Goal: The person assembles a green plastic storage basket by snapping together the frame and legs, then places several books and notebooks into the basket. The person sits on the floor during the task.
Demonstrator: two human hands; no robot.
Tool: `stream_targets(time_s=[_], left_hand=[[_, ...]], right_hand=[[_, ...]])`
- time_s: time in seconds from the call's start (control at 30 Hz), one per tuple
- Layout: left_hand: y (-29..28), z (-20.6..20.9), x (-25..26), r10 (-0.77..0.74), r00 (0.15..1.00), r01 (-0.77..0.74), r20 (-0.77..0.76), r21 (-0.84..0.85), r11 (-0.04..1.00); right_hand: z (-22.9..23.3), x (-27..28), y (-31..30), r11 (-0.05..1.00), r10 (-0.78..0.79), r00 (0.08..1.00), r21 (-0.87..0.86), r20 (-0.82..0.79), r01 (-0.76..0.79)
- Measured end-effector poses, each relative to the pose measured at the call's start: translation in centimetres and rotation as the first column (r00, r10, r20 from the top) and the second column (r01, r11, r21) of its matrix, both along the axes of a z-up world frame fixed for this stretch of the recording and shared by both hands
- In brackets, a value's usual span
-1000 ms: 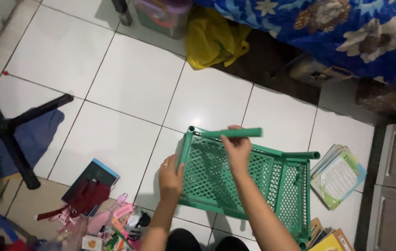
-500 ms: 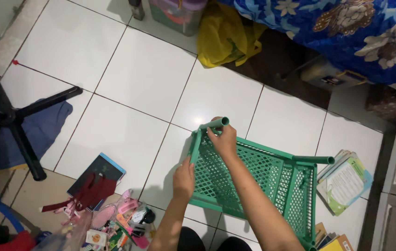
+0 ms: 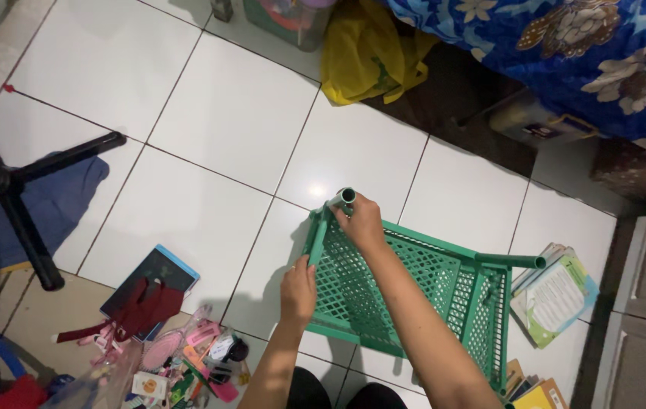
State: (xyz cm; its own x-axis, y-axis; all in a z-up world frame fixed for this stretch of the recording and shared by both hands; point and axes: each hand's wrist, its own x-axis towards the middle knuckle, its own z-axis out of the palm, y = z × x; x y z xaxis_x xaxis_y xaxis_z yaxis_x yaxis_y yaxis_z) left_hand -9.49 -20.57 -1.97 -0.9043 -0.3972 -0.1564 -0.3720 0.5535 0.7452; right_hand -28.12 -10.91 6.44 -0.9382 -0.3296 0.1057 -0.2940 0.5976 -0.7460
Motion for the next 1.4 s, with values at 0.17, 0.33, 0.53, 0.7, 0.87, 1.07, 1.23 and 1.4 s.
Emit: stream_targets(time_s=[0.17, 0.33, 0.53, 0.7, 0.87, 1.07, 1.23, 1.4], left_hand=[[0.1, -0.2, 0.1, 0.014, 1.0, -0.014, -0.025, -0.003, 1.0], [0.2, -0.3, 0.6, 0.005, 1.0, -0.005, 0.012, 0.022, 1.0], [-0.7, 3.0, -0.6, 0.033, 0.999, -0.034, 0.041, 0.03, 0.999], [0.9, 7.9, 0.5, -0.006, 0.948, -0.035, -0.317, -0.125, 0.992], [7.9, 11.5, 0.2, -0.312, 0.868, 0.266, -0.386, -0.17, 0.949], [19.6, 11.0, -1.4, -0.577, 0.663, 0.634, -0.477, -0.052, 0.772], [26.9, 7.4, -3.9, -0.611, 0.703, 0.63, -0.366, -0.078, 0.772], [27.8, 4.9, -3.8, -0.551, 0.797, 0.553, -0.247, -0.066, 0.83]], right_hand=[[-1.3, 0.0, 0.2, 1.0, -0.006, 0.999, -0.014, -0.052, 0.005], [-2.0, 0.2, 0.4, 1.0, -0.011, 0.996, -0.012, -0.093, 0.01], [1.6, 1.7, 1.7, 0.997, -0.07, 0.997, -0.027, 0.035, 0.071], [6.5, 9.1, 8.3, 0.973, -0.067, 0.975, -0.2, 0.212, 0.111], [12.6, 16.4, 15.2, 0.978, -0.054, 0.974, -0.184, 0.221, 0.096], [15.3, 19.5, 27.0, 0.918, -0.35, 0.935, -0.176, 0.06, 0.355], [7.8, 17.5, 38.3, 0.692, -0.712, 0.702, -0.179, -0.013, 0.699], [-5.9, 12.3, 45.2, 0.727, -0.687, 0.727, -0.033, -0.01, 0.686]])
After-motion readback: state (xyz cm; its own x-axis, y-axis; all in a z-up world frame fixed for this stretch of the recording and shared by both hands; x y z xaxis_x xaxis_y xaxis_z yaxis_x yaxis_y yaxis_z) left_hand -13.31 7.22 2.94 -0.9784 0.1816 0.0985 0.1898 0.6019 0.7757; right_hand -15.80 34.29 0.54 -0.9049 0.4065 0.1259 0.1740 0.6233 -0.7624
